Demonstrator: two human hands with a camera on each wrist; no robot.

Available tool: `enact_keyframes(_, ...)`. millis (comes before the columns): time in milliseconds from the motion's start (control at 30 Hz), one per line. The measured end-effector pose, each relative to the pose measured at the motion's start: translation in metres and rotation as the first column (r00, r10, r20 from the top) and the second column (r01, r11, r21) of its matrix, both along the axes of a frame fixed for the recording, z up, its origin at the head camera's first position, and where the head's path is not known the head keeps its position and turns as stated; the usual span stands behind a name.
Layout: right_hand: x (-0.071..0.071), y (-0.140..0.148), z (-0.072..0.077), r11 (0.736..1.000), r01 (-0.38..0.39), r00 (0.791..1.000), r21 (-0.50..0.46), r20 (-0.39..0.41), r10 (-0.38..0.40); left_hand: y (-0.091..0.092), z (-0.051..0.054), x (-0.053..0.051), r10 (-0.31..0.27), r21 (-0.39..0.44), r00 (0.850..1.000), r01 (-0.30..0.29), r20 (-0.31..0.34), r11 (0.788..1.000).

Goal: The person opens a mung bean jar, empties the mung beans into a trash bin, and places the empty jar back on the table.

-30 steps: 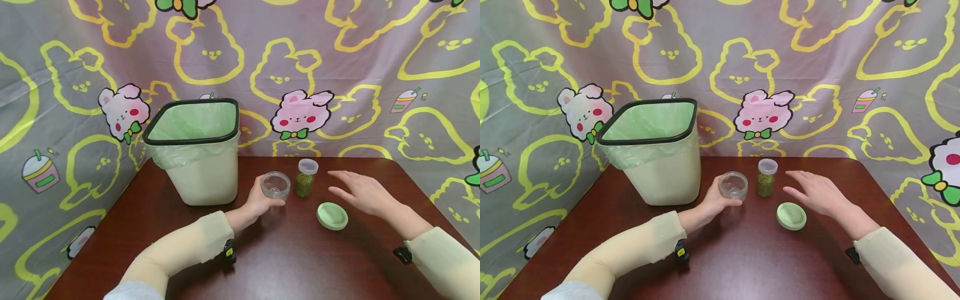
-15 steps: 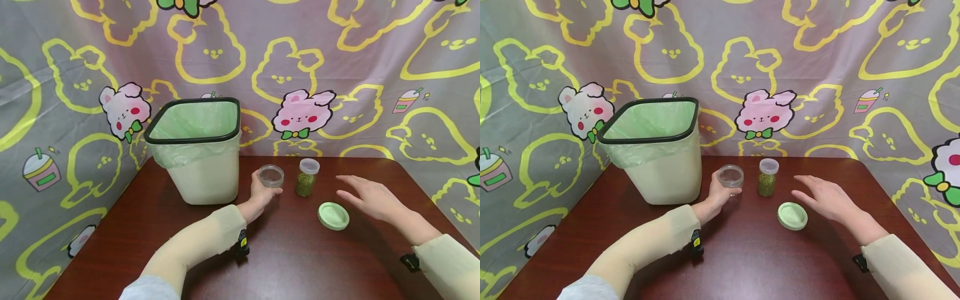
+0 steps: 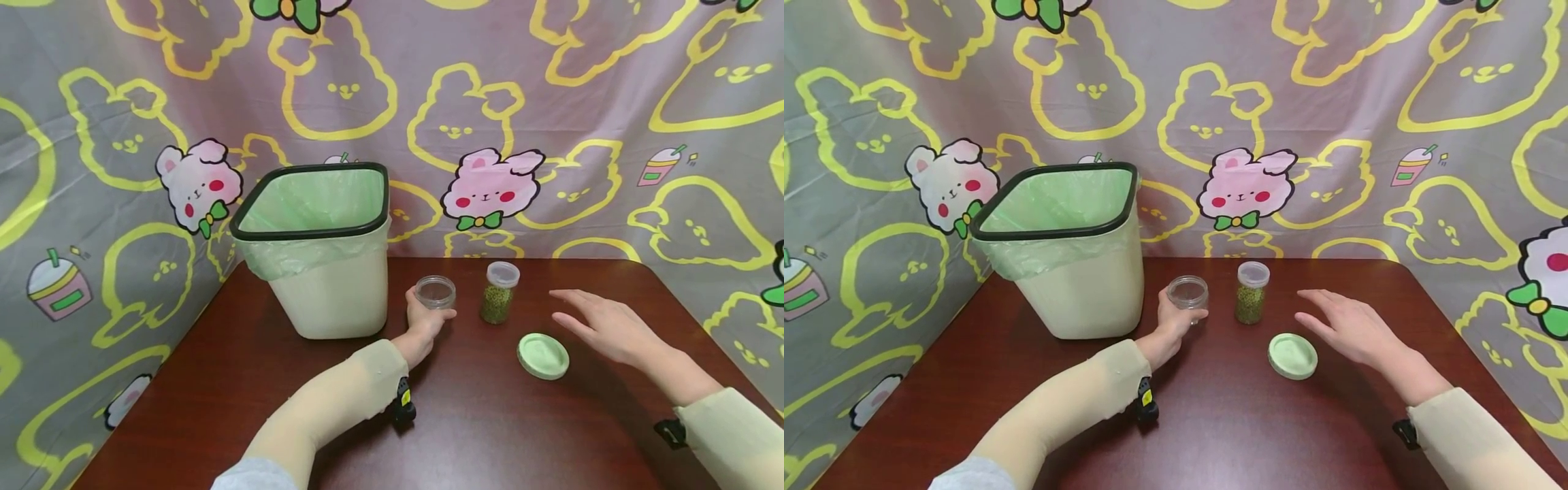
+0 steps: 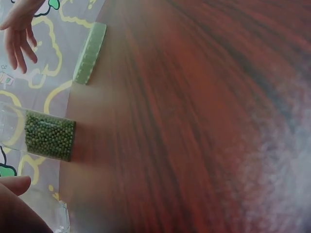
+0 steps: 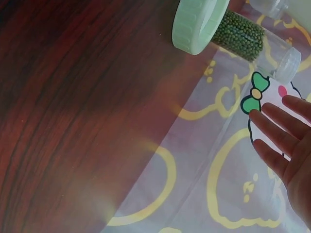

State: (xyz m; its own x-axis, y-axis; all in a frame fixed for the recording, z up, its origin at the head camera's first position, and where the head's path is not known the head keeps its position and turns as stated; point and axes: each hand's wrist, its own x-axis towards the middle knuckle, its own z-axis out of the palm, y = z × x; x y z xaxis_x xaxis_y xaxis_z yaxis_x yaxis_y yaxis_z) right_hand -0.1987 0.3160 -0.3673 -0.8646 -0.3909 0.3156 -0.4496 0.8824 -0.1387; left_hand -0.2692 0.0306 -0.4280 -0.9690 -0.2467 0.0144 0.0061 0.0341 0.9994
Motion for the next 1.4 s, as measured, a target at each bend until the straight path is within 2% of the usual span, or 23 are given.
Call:
enact_keyframes(433,0.001,-0.003,-0.002,1.0,0.005,1.0,-0.02,0.002,-0.005,0.0,-0.007,-0.001,-0.025,-0.081,0.998,0.021,-0.049,0.996)
enact_keyframes(600,0.001,-0.003,-0.002,0.999,0.012,1.0,-0.03,-0.022,-0.013,0.0,-0.007,-0.004,-0.034,-0.143,0.999,0.029,-0.03,0.989)
enact_keyframes(733,0.001,-0.003,-0.001,1.0,0.01,0.999,-0.029,-0.03,-0.011,-0.004,-0.003,-0.002,-0.04,-0.188,0.999,0.035,-0.021,0.981)
enact_keyframes(867,0.001,-0.003,0.002,1.0,0.004,0.999,-0.022,-0.04,-0.005,-0.01,0.007,0.004,-0.096,-0.22,0.994,0.083,-0.049,0.972)
enact_keyframes(933,0.0,-0.002,0.004,1.0,0.007,0.999,-0.02,-0.04,-0.008,-0.013,0.015,0.007,-0.145,-0.263,0.988,0.124,-0.062,0.957)
enact_keyframes(1067,0.0,-0.002,0.008,1.0,0.013,1.0,-0.01,-0.027,-0.013,-0.018,0.032,0.016,-0.243,-0.37,0.966,0.196,-0.084,0.908)
enact_keyframes(1267,-0.001,-0.005,0.016,1.0,0.024,1.0,0.003,-0.017,-0.024,-0.025,0.063,0.031,-0.392,-0.409,0.917,0.33,-0.076,0.851)
enact_keyframes(1400,-0.002,-0.006,0.02,0.999,0.046,0.999,0.0,0.026,-0.046,-0.034,0.081,0.04,-0.468,-0.434,0.882,0.404,-0.046,0.805)
